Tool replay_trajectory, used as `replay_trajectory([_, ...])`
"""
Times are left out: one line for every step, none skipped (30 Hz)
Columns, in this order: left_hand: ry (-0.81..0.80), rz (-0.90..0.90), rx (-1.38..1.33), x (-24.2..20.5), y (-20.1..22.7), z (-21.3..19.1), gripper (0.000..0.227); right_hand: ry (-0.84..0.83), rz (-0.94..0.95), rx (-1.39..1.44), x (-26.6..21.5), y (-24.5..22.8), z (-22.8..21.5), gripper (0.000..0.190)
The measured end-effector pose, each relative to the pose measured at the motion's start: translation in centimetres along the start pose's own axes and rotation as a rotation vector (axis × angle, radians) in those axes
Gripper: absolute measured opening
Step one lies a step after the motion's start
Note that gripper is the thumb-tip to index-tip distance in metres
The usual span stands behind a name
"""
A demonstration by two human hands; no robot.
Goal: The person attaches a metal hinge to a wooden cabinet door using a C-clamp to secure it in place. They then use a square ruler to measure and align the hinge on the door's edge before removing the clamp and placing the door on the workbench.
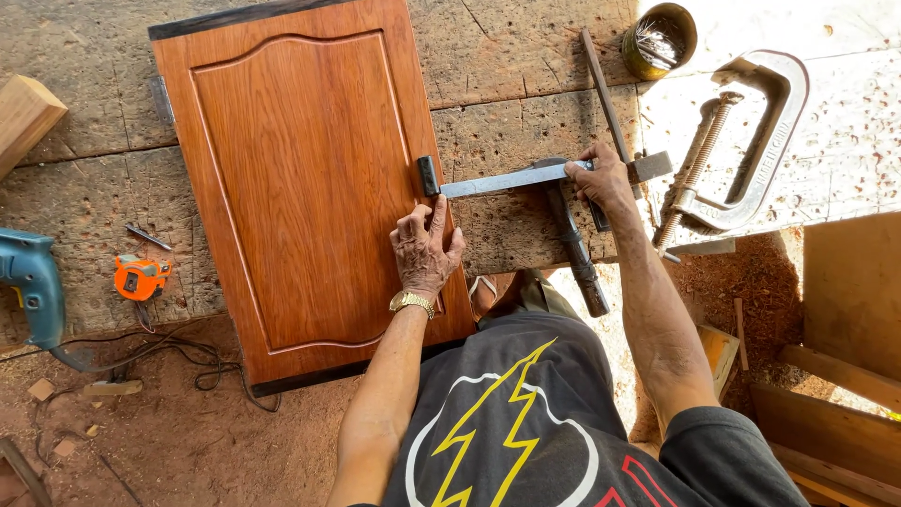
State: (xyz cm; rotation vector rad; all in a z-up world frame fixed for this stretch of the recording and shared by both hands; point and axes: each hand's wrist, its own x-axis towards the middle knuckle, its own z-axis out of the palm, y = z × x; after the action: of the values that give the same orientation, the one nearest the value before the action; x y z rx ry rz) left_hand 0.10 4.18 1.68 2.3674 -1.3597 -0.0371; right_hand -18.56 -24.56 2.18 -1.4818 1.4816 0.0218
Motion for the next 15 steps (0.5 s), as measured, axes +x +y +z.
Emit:
replay_trajectory([-0.004,-0.002,0.0,0.01,0.01,-0.03,0.07,-0.002,0.004,-0.001,-0.03,0.09,-0.01,0.025])
replay_trajectory([-0.005,-0.002,0.003,0.12,-0.01,-0.06,0.07,-0.003,0.002,0.003,0.03,0.08,-0.01,0.025])
replay_trajectory([-0.007,-0.002,0.007,0.23,-0.04,-0.09,0.07,-0.003,-0.001,0.006,0.08,0.07,-0.01,0.025])
replay_trajectory([-0.01,-0.004,0.007,0.12,-0.02,-0.08,0.07,-0.005,0.003,0.005,-0.13,-0.04,-0.01,0.025])
replay_trajectory([-0.012,-0.004,0.007,0.02,0.0,-0.08,0.069,-0.003,0.006,-0.008,-0.36,-0.16,-0.02,0.025])
replay_trajectory([-0.01,-0.002,0.008,0.15,-0.01,-0.03,0.069,0.001,0.005,-0.021,-0.4,-0.48,-0.08,0.025])
replay_trajectory([-0.009,-0.003,0.008,0.2,0.01,0.0,0.069,0.0,0.005,-0.022,-0.22,-0.37,-0.15,0.025])
replay_trajectory([-0.004,-0.005,0.011,0.14,0.0,-0.04,0.069,-0.008,0.007,-0.009,-0.11,-0.2,-0.13,0.024])
replay_trajectory([0.001,-0.006,0.013,0.06,-0.01,-0.07,0.069,-0.017,0.009,0.004,0.0,-0.03,-0.1,0.024])
replay_trajectory([0.0,-0.006,0.013,0.08,-0.02,-0.03,0.069,-0.017,0.009,0.004,-0.07,-0.08,-0.1,0.024])
replay_trajectory([-0.001,-0.004,0.003,0.1,-0.03,0.02,0.069,-0.017,0.006,0.006,-0.13,-0.13,-0.11,0.024])
replay_trajectory([-0.002,-0.003,-0.007,0.13,-0.02,0.08,0.068,-0.017,0.002,0.008,-0.19,-0.18,-0.14,0.024])
replay_trajectory([-0.003,-0.003,-0.007,0.18,0.0,0.09,0.068,-0.017,0.003,0.008,-0.23,-0.31,-0.19,0.024])
replay_trajectory([-0.003,-0.006,-0.002,0.14,0.01,0.06,0.069,-0.018,0.014,0.008,-0.32,-0.4,-0.2,0.024])
replay_trajectory([-0.004,-0.009,0.004,0.1,0.01,0.02,0.069,-0.019,0.025,0.008,-0.42,-0.5,-0.2,0.024])
